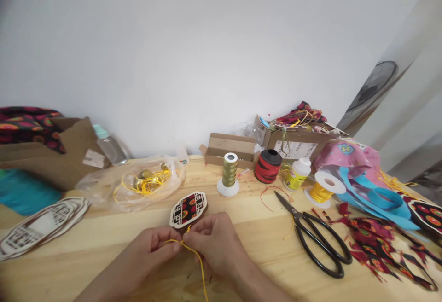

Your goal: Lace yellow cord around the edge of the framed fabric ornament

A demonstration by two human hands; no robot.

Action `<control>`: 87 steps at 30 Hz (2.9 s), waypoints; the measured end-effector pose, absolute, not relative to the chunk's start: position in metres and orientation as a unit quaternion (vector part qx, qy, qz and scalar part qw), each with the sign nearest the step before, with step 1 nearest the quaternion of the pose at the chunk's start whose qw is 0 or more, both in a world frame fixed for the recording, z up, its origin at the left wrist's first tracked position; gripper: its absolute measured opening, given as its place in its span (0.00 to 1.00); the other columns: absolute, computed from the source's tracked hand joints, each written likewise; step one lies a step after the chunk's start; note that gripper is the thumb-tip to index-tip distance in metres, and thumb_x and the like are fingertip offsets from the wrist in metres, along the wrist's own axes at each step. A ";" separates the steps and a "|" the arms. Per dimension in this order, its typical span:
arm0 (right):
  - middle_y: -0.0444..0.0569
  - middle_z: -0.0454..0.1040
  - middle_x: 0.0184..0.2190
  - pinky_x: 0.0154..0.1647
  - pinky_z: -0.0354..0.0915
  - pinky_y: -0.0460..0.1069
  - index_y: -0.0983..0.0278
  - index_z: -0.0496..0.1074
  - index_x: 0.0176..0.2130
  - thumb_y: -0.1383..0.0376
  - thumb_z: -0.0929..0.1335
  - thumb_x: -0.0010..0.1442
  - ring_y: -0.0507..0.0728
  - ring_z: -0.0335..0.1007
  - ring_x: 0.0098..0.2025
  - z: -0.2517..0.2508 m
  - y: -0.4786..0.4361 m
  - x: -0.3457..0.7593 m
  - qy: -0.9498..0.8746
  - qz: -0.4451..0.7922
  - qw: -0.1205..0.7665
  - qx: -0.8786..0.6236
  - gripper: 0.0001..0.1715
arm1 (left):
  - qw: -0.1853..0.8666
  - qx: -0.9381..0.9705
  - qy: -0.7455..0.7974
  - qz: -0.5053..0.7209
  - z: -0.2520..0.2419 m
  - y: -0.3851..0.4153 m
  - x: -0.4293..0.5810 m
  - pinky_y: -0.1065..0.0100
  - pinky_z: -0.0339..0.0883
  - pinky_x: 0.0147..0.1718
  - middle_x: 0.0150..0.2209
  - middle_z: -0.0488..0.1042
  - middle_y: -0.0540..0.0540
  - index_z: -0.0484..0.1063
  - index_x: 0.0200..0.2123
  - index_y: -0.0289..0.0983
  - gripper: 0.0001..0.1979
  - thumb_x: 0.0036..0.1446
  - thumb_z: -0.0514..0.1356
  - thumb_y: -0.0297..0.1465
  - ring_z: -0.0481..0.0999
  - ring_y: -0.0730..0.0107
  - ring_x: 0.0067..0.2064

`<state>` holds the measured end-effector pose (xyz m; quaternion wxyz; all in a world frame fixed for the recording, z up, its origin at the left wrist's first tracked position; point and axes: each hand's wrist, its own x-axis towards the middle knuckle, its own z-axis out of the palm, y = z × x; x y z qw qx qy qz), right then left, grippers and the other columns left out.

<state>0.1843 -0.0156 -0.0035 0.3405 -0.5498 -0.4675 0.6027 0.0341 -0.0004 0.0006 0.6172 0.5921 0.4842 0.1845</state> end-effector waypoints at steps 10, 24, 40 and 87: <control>0.37 0.59 0.07 0.10 0.44 0.40 0.69 0.65 0.18 0.61 0.67 0.43 0.43 0.48 0.10 -0.003 -0.016 0.186 -0.466 0.608 0.344 -0.543 0.13 | 0.633 0.576 0.485 0.183 0.007 -0.001 0.032 0.76 0.48 0.22 0.18 0.60 0.56 0.68 0.25 0.32 0.11 0.46 0.55 0.36 0.53 0.79 0.21; 0.38 0.60 0.07 0.11 0.45 0.40 0.70 0.67 0.18 0.61 0.68 0.43 0.43 0.48 0.10 -0.001 -0.015 0.188 -0.438 0.639 0.371 -0.513 0.14 | 0.641 0.567 0.475 0.205 0.006 -0.003 0.039 0.76 0.39 0.16 0.14 0.51 0.60 0.60 0.19 0.35 0.07 0.45 0.53 0.31 0.45 0.81 0.18; 0.37 0.60 0.07 0.09 0.48 0.38 0.69 0.66 0.18 0.59 0.67 0.44 0.42 0.50 0.08 -0.005 -0.013 0.192 -0.436 0.657 0.372 -0.490 0.15 | 0.618 0.577 0.487 0.217 0.004 -0.002 0.038 0.76 0.38 0.17 0.12 0.53 0.59 0.61 0.18 0.34 0.14 0.45 0.55 0.39 0.47 0.81 0.17; 0.37 0.58 0.07 0.09 0.42 0.39 0.68 0.63 0.17 0.59 0.68 0.46 0.42 0.46 0.09 -0.005 -0.014 0.198 -0.453 0.688 0.354 -0.444 0.17 | 0.304 0.777 0.485 0.263 0.012 -0.014 0.039 0.72 0.60 0.28 0.24 0.66 0.50 0.67 0.19 0.38 0.07 0.46 0.53 0.26 0.67 0.69 0.28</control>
